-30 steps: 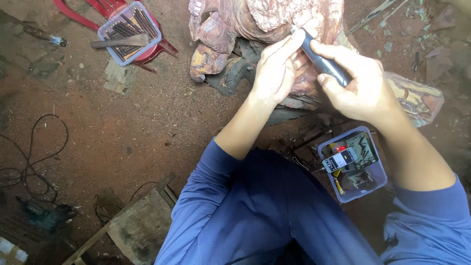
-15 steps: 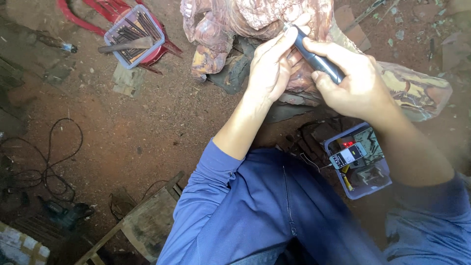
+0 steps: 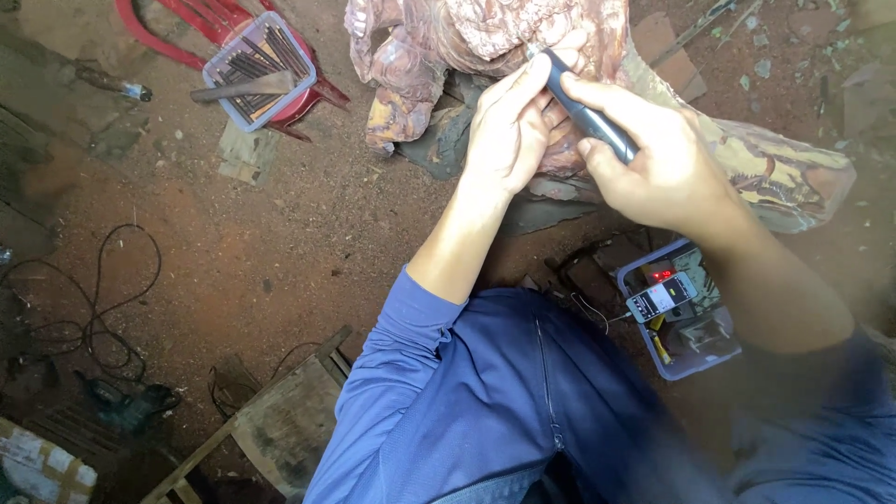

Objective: Carving intricate details into a large wooden sculpture using a handheld rotary tool

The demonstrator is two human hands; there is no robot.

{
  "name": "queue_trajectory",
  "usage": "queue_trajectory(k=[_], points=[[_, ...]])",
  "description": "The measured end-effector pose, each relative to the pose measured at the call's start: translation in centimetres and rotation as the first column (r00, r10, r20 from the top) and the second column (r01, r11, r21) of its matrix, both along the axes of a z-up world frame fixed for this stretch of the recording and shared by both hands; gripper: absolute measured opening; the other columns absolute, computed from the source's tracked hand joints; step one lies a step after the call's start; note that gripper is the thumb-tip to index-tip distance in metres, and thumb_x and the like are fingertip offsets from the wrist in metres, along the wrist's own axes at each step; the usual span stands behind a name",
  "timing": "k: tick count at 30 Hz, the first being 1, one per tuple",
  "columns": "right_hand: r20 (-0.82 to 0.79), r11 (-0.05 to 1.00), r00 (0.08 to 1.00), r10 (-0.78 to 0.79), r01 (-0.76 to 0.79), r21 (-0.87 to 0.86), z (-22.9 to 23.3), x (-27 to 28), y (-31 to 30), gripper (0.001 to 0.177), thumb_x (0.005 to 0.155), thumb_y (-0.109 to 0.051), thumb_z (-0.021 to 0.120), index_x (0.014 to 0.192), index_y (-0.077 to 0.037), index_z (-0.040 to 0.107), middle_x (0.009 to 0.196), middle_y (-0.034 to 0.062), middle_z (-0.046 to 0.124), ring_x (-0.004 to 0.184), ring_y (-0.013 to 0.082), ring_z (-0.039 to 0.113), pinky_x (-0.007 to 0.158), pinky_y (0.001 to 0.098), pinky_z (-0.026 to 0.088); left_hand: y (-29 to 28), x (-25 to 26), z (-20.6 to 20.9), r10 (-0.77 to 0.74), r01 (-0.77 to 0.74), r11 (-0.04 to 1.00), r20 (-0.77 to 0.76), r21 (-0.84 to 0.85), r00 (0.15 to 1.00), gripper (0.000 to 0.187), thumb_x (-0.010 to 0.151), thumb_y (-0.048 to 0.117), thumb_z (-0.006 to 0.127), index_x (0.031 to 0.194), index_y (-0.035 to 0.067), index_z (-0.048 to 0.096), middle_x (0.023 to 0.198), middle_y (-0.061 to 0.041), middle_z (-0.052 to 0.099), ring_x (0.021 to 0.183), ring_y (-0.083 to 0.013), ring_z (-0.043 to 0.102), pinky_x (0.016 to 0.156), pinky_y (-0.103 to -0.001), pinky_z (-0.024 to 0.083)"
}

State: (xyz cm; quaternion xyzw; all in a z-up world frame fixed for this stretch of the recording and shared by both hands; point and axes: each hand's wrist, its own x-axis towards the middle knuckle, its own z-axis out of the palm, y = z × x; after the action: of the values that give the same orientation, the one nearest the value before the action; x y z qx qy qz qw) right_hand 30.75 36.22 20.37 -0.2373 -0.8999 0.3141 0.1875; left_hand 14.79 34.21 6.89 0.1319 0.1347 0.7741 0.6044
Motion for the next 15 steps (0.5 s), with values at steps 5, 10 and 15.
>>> queue_trajectory(k=[5,10,15], points=[[-0.014,1.0,1.0,0.015,-0.015,0.006,-0.11,-0.26,0.26,0.052,0.094,0.0,0.056,0.145,0.006,0.058,0.145,0.0251,0.062,0.134,0.0349,0.059,0.116,0.0434,0.043,0.03,-0.19,-0.18,-0.02,0.02,0.999,-0.006,0.024,1.0,0.037,0.109,0.016,0.064,0.134,-0.011,0.063,0.132,-0.02,0.068,0.111,-0.0263,0.067,0.096,-0.041,0.054],[0.019,1.0,1.0,0.018,-0.018,-0.011,0.33,-0.32,0.47,0.055,0.092,0.0,0.054,0.146,0.004,0.057,0.145,0.0226,0.062,0.132,0.0325,0.06,0.113,0.0427,0.044,0.2,-0.3,-0.46,-0.032,0.031,0.998,0.023,0.051,0.999,0.036,0.108,0.014,0.065,0.132,-0.012,0.063,0.128,-0.022,0.069,0.111,-0.0293,0.068,0.099,-0.043,0.054],[0.024,0.999,0.999,0.036,-0.036,-0.013,0.49,-0.26,0.61,0.055,0.092,-0.001,0.054,0.146,0.005,0.057,0.146,0.0229,0.061,0.134,0.0332,0.058,0.115,0.0434,0.042,0.22,-0.36,-0.06,-0.031,0.03,0.998,0.02,0.048,0.999,0.032,0.106,0.014,0.065,0.125,-0.011,0.066,0.118,-0.019,0.073,0.106,-0.0288,0.069,0.095,-0.044,0.055]])
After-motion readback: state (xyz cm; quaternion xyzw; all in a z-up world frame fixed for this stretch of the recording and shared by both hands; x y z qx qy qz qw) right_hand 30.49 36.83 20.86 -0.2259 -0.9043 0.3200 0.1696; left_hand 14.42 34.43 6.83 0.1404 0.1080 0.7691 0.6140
